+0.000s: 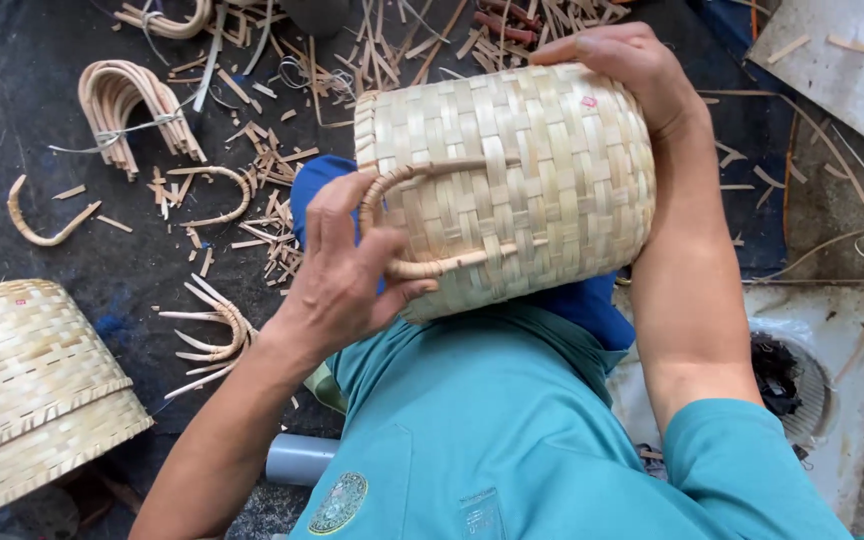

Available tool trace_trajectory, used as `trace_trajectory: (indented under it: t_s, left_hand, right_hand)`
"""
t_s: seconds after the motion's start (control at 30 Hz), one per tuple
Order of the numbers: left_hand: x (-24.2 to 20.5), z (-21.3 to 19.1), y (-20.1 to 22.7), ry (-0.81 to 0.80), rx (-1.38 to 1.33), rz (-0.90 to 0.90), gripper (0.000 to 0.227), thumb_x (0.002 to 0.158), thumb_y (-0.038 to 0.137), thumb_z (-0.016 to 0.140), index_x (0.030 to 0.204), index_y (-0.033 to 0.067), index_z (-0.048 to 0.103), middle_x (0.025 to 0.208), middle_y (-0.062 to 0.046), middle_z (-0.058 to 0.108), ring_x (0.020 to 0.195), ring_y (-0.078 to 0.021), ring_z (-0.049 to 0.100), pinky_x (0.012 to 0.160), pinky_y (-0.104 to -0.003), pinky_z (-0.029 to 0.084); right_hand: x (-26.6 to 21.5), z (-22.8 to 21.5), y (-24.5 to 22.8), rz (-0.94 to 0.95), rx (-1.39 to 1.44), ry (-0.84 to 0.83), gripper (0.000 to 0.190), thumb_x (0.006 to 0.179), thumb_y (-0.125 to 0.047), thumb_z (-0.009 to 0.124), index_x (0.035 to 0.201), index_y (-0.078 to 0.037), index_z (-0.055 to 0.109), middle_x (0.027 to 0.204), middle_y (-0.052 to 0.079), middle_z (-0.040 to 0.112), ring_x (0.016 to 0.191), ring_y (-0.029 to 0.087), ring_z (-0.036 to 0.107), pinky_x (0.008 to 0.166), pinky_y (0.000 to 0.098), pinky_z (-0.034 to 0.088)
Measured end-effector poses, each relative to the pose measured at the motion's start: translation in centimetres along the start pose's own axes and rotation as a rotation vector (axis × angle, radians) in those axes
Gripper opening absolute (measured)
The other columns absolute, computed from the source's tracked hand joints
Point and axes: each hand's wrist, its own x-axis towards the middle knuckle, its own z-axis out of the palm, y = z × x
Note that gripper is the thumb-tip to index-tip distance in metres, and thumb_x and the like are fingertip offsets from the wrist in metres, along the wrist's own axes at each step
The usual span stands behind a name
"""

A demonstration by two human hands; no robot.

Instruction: The person picks up a woven basket and inserts the ends of a curved handle into the weave. They then pick up a second handle, thread it through the opposite side of the basket, and press both handles firmly into place.

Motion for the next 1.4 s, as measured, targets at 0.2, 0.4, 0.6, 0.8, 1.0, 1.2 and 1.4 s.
trace_trajectory:
  t_s: [0.2, 0.4, 0.6, 0.8, 1.0, 1.2, 1.4]
  left_hand:
    - [-0.3, -3.1, 2.7, 0.136, -0.104, 0.136, 0.054, 0.085, 0.046, 0.088, 0.102, 0.0057, 0.055, 0.145, -0.027, 0.038, 0.137, -0.0450, 0.039, 0.118, -0.058, 0.035]
    - [2.7, -6.2, 4.6, -0.083, -0.298, 0.009, 0.062, 0.084, 0.035, 0.083, 0.117, -0.0095, 0.056, 0.115, -0.020, 0.059, 0.104, -0.0342, 0.056, 0.093, -0.047, 0.046]
    - [5.2, -4.6, 4.2, -0.295, 0.135, -0.078, 0.023, 0.092, 0.019, 0.071, 0.089, 0.0013, 0.057, 0.075, -0.015, 0.061, 0.073, -0.0302, 0.058, 0.069, -0.042, 0.048]
    - [5.9, -3.8, 5.3, -0.311, 0.120, -0.064, 0.022, 0.092, 0.015, 0.070, 0.081, 0.0025, 0.056, 0.063, -0.013, 0.060, 0.063, -0.0297, 0.061, 0.058, -0.042, 0.049]
    - [5.2, -3.5, 5.7, -0.282, 0.107, -0.084, 0.019, 0.086, 0.012, 0.070, 0.080, 0.0011, 0.056, 0.062, -0.015, 0.060, 0.062, -0.0318, 0.061, 0.060, -0.043, 0.050]
    - [4.9, -2.9, 4.7, -0.198, 0.127, -0.105, 0.019, 0.087, 0.012, 0.071, 0.081, 0.0023, 0.056, 0.066, -0.014, 0.061, 0.065, -0.0316, 0.061, 0.062, -0.044, 0.050]
    - [1.8, -3.7, 0.6, 0.068, -0.405, -0.120, 0.024, 0.111, 0.026, 0.060, 0.108, 0.0042, 0.070, 0.088, -0.013, 0.070, 0.084, -0.0282, 0.066, 0.076, -0.036, 0.053]
  right_hand:
    - [-3.7, 1.2, -5.8, 0.025, -0.110, -0.015, 0.056, 0.109, -0.045, 0.050, 0.127, 0.004, 0.071, 0.118, 0.014, 0.074, 0.108, 0.018, 0.070, 0.097, 0.0313, 0.056]
    - [-5.0, 1.7, -6.9, 0.078, -0.205, -0.186, 0.058, 0.100, -0.042, 0.068, 0.138, 0.002, 0.063, 0.130, 0.014, 0.070, 0.117, 0.018, 0.065, 0.101, 0.0318, 0.052]
    - [-3.7, 3.7, -6.2, 0.080, -0.283, -0.111, 0.064, 0.094, -0.042, 0.067, 0.148, -0.010, 0.055, 0.140, 0.010, 0.064, 0.127, 0.018, 0.059, 0.104, 0.0321, 0.049]
    - [-4.0, 3.7, -6.2, 0.072, -0.350, -0.116, 0.051, 0.094, -0.037, 0.070, 0.134, -0.007, 0.068, 0.137, 0.009, 0.068, 0.128, 0.020, 0.062, 0.107, 0.0340, 0.049]
    - [-3.5, 4.4, -6.3, 0.116, -0.401, -0.106, 0.049, 0.091, -0.036, 0.072, 0.132, -0.009, 0.069, 0.130, 0.007, 0.071, 0.120, 0.019, 0.065, 0.101, 0.0329, 0.051]
    - [-3.2, 3.0, -5.6, 0.025, -0.456, -0.166, 0.046, 0.093, -0.030, 0.069, 0.133, -0.007, 0.069, 0.133, 0.009, 0.070, 0.122, 0.020, 0.065, 0.103, 0.0334, 0.051]
    - [-2.8, 1.0, -4.5, 0.144, -0.395, -0.185, 0.046, 0.093, -0.021, 0.068, 0.136, -0.005, 0.067, 0.134, 0.008, 0.069, 0.121, 0.017, 0.062, 0.101, 0.0331, 0.049]
